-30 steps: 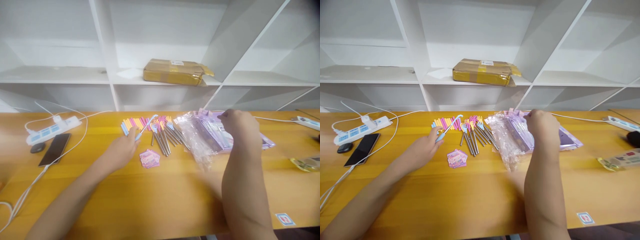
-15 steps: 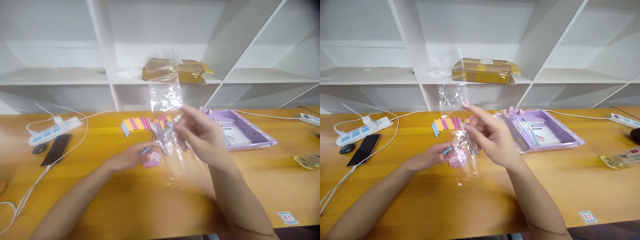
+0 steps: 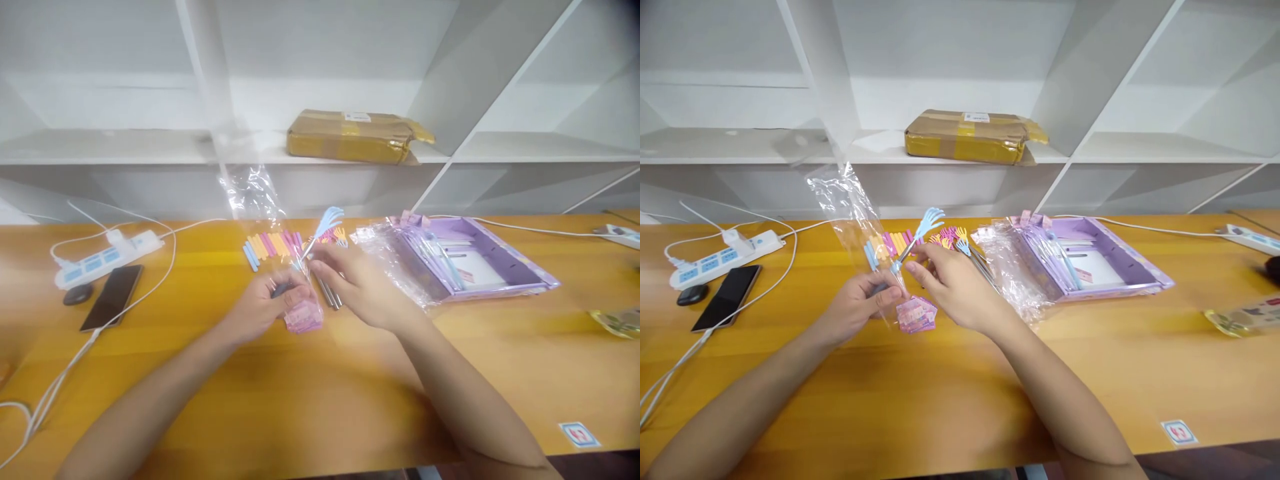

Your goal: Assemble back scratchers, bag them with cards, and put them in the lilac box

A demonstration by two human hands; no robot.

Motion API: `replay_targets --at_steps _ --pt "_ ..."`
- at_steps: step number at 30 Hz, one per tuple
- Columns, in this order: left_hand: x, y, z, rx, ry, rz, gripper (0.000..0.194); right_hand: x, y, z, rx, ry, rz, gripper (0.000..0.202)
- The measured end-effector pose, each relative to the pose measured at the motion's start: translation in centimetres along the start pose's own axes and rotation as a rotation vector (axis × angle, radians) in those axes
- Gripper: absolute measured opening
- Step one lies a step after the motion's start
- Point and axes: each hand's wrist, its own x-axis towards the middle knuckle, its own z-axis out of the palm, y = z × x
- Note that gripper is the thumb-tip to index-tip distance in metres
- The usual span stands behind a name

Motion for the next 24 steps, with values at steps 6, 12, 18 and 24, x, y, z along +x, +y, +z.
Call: replay_targets --at_steps 6,12,18,24 --pt "0.0 0.2 0.5 0.106 -0.022 0.053 0.034 2.2 2.3 4.8 0.682 0.122 0.020 0.031" --pt "0.6 0.6 -1.5 -0.036 0.345 0.198 0.027 1.4 1.5 2.3 0.986 0.610 -0.034 0.020" --pt "0.4 2.6 -3.8 -0.224 0.545 0.373 0.026 -2.1 -0.7 -1.5 0.810 -0.268 0.067 0.043" --pt "-0.1 3.7 -3.2 -0.340 0.555 0.379 0.030 -2.2 -1.8 0.1 0.493 -0.521 0.101 0.046"
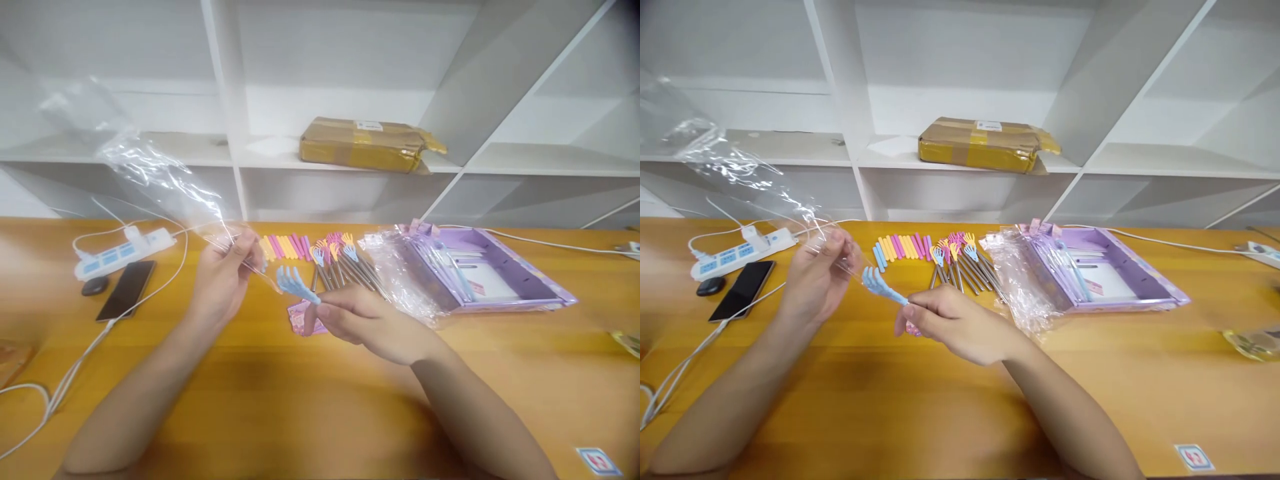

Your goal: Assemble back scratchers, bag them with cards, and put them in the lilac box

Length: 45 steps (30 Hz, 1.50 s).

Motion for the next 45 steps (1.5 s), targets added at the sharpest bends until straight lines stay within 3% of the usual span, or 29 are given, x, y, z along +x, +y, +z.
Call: replay_targets --at_steps 6,11,15,23,29,38,41,45 --pt "-0.8 0.0 0.5 -0.012 0.019 -0.087 0.035 1.5 0.8 -0.3 -0.017 -0.014 0.039 0.037" --pt "-1.2 -0.3 0.6 0.003 -0.049 -0.125 0.031 1.8 1.4 -0.4 0.117 -0.010 0.061 0.037" --pt "-1.3 -0.7 0.7 0.013 -0.080 -0.105 0.028 2.0 1.5 -0.2 0.217 0.017 0.072 0.024" --pt "-1.8 -0.8 1.1 0.019 -0.148 -0.158 0.028 2.4 2.2 -0.5 0.391 -0.070 0.053 0.053" --pt "-2.1 -1.1 1.2 0.001 -0.146 -0.192 0.025 2.8 2.4 -0.5 0.478 -0.008 0.031 0.072" --pt "-2.3 -2.5 0.8 0.151 -0.248 -0.161 0.021 3.1 3.0 -0.2 0.462 0.083 -0.014 0.075" --pt "-2.1 -2.4 0.5 0.216 -0.201 -0.119 0.023 3.0 3.0 -0.3 0.428 0.092 -0.005 0.076" --pt "-0.8 -0.4 -0.1 0.205 -0.043 0.043 0.027 2.6 2.6 -0.9 0.287 0.102 0.031 0.062"
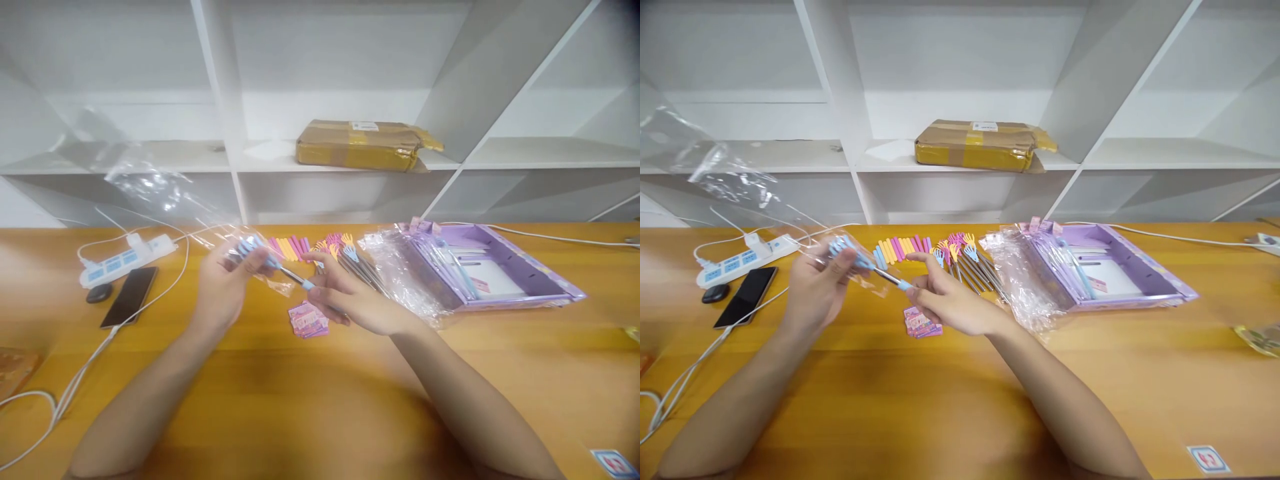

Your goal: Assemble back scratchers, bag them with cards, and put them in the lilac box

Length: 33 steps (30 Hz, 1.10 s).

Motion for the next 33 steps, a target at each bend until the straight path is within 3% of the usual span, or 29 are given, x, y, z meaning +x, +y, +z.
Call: replay_targets --at_steps 6,11,17,20,23,25,27,33 --pt "1.3 1.8 -0.8 -0.055 0.101 0.109 0.026 -0.3 -0.5 -0.1 -0.107 0.089 -0.065 0.039" --pt "0.0 0.2 0.5 -0.046 0.022 0.016 0.027 -0.5 -0.5 0.4 -0.078 0.060 -0.121 0.040" --pt "-1.5 -1.9 1.7 -0.024 -0.128 -0.149 0.026 -0.7 -1.1 1.1 -0.055 0.059 -0.046 0.053" --pt "-1.0 -1.8 1.4 -0.019 -0.089 -0.123 0.027 -0.6 -1.3 0.7 -0.058 0.030 -0.060 0.056" --pt "0.0 -1.1 0.7 -0.046 -0.020 -0.073 0.027 -0.4 -1.2 0.2 -0.084 0.013 -0.103 0.035" --pt "0.6 -0.7 0.2 -0.062 -0.001 -0.044 0.026 -0.3 -1.1 -0.1 -0.121 0.063 -0.090 0.017" --pt "0.9 -0.4 0.0 -0.072 0.000 -0.029 0.024 -0.1 -0.9 -0.2 -0.147 0.130 -0.060 0.013" --pt "-0.5 -0.8 0.8 -0.061 -0.073 -0.141 0.028 0.8 -0.3 -0.5 -0.213 0.267 -0.208 0.035"
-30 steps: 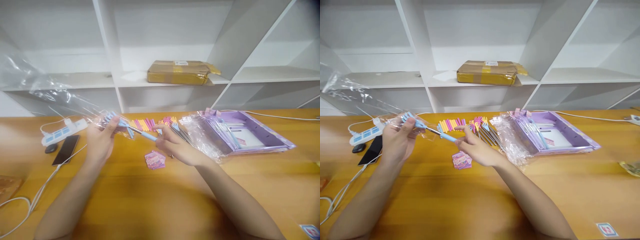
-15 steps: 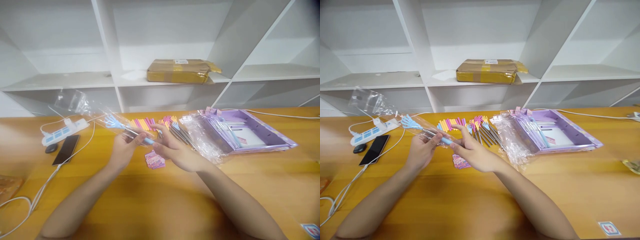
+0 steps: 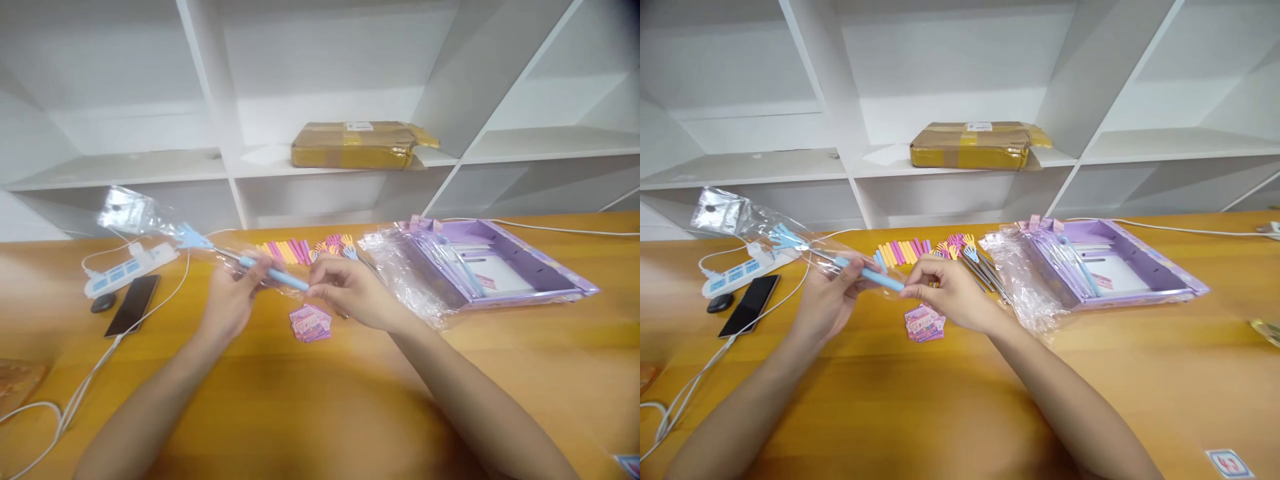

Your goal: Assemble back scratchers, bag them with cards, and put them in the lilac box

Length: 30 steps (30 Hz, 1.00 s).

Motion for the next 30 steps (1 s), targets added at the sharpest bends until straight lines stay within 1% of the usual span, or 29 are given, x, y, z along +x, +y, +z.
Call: replay_targets --at_steps 2,4,5,7,8,10,13,15,18,21,23,26,30 --pt "-0.7 -0.6 0.6 0.009 -0.056 -0.068 0.028 0.2 0.3 0.5 0.033 0.030 -0.034 0.040" --pt "-1.2 -1.2 1.0 0.024 -0.094 -0.110 0.028 0.2 0.4 1.2 0.074 0.053 -0.035 0.043" --pt "-1.3 -1.4 1.0 0.035 -0.102 -0.122 0.029 0.1 0.5 1.5 0.083 0.066 -0.033 0.043" --pt "-1.2 -1.8 1.0 0.059 -0.117 -0.134 0.029 -0.1 0.3 1.9 0.056 0.097 -0.047 0.037" --pt "-1.1 -1.9 0.9 0.069 -0.129 -0.137 0.029 -0.3 0.1 1.9 0.018 0.102 -0.060 0.033" --pt "-0.8 -2.1 0.7 0.081 -0.155 -0.142 0.028 -0.6 -0.3 1.6 -0.091 0.066 -0.085 0.025" --pt "-0.5 -2.2 0.4 0.094 -0.174 -0.140 0.028 -0.9 -0.9 0.6 -0.257 0.001 -0.122 0.022" --pt "-0.4 -2.2 0.4 0.103 -0.186 -0.141 0.029 -0.9 -1.0 0.2 -0.323 0.011 -0.140 0.020" --pt "-0.4 -2.1 0.4 0.115 -0.208 -0.144 0.030 -0.9 -0.8 0.1 -0.401 0.003 -0.149 0.025" --pt "-0.4 -2.0 0.5 0.144 -0.213 -0.117 0.030 -1.0 -0.5 0.4 -0.501 -0.014 -0.192 0.030" --pt "-0.3 -2.0 0.4 0.168 -0.219 -0.106 0.030 -1.2 -0.3 0.7 -0.537 0.013 -0.216 0.030" --pt "-0.3 -1.9 0.2 0.209 -0.239 -0.127 0.031 -1.4 0.0 1.1 -0.581 0.052 -0.267 0.030" --pt "-0.2 -1.3 0.0 0.256 -0.247 -0.153 0.033 -1.5 0.5 1.3 -0.713 0.113 -0.359 0.033"
